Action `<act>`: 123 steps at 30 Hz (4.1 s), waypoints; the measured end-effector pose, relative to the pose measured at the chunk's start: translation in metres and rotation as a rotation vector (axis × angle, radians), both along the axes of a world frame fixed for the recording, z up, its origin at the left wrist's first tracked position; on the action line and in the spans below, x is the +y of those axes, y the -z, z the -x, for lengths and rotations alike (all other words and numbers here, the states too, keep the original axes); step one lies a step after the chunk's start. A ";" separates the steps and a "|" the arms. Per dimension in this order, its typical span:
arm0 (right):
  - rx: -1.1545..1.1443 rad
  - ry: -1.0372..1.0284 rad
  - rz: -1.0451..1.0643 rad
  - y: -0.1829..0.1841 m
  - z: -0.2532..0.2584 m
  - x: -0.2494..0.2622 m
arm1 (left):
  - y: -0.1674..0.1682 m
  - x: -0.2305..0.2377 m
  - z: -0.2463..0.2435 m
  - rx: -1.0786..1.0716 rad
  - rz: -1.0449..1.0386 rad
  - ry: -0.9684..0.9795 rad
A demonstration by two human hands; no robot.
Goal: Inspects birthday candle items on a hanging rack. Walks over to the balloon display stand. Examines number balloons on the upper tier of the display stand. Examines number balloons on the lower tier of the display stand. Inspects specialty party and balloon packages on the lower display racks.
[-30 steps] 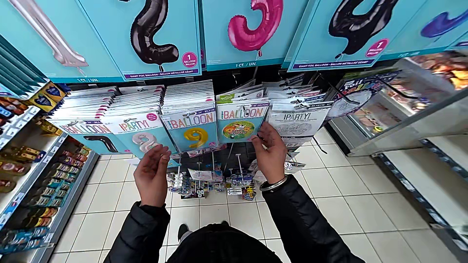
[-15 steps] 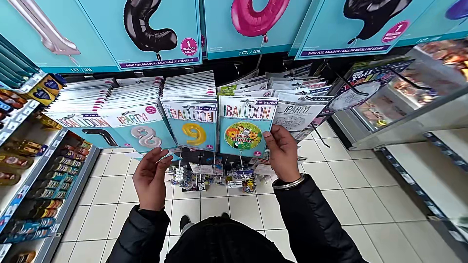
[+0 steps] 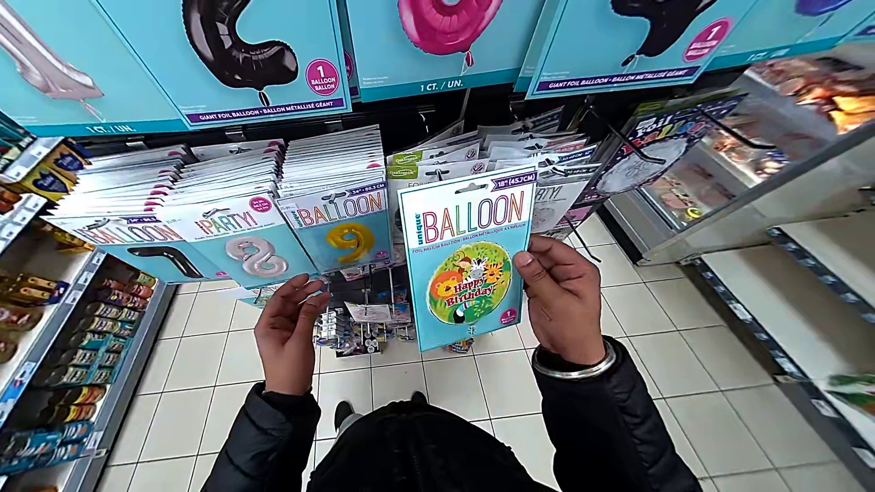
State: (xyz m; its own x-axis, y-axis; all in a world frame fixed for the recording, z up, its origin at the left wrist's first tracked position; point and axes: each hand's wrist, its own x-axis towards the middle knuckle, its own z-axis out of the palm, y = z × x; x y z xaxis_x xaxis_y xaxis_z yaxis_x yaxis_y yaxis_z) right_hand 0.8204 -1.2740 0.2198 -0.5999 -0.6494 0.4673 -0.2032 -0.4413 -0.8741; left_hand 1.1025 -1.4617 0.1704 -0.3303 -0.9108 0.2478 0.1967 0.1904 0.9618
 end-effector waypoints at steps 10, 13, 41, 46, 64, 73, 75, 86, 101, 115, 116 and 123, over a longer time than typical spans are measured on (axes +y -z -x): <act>0.035 0.003 0.010 -0.006 -0.007 0.003 | -0.001 0.004 -0.004 0.008 -0.004 0.005; 0.023 -0.003 0.026 -0.005 -0.006 0.000 | 0.000 0.003 -0.006 0.008 -0.002 0.009; -0.049 0.024 -0.097 0.025 0.004 -0.026 | 0.003 0.000 -0.001 -0.007 -0.014 0.010; -0.055 0.037 -0.110 0.026 0.004 -0.029 | 0.003 0.004 0.003 -0.005 -0.027 0.014; 0.218 0.450 -0.230 0.037 0.013 -0.026 | -0.022 0.006 0.074 -0.153 0.196 0.221; 0.179 0.455 -0.262 0.040 0.011 0.029 | -0.020 -0.018 0.140 -0.212 0.269 0.180; 0.168 0.475 -0.255 0.040 0.011 0.036 | -0.022 -0.018 0.146 -0.188 0.260 0.167; 0.144 0.454 -0.252 0.029 -0.008 0.045 | -0.027 -0.014 0.156 -0.199 0.184 0.119; 0.121 0.526 -0.245 0.013 -0.048 0.052 | -0.042 -0.013 0.126 -0.163 0.204 0.233; 0.135 0.594 -0.258 0.006 -0.100 0.059 | -0.092 -0.005 0.041 0.053 0.191 0.519; 0.148 0.594 -0.255 0.007 -0.101 0.058 | -0.093 -0.004 0.037 0.067 0.188 0.524; 0.166 0.606 -0.242 0.006 -0.109 0.052 | -0.100 -0.005 0.019 0.109 0.186 0.573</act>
State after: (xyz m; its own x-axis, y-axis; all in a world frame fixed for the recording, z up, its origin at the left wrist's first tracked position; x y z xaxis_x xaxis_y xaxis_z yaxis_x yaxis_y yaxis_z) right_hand 0.9298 -1.2222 0.2137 -0.8242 -0.3183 0.4683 -0.4934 -0.0021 -0.8698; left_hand 1.0839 -1.4667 0.2706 -0.7189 -0.5336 0.4455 0.4127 0.1881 0.8912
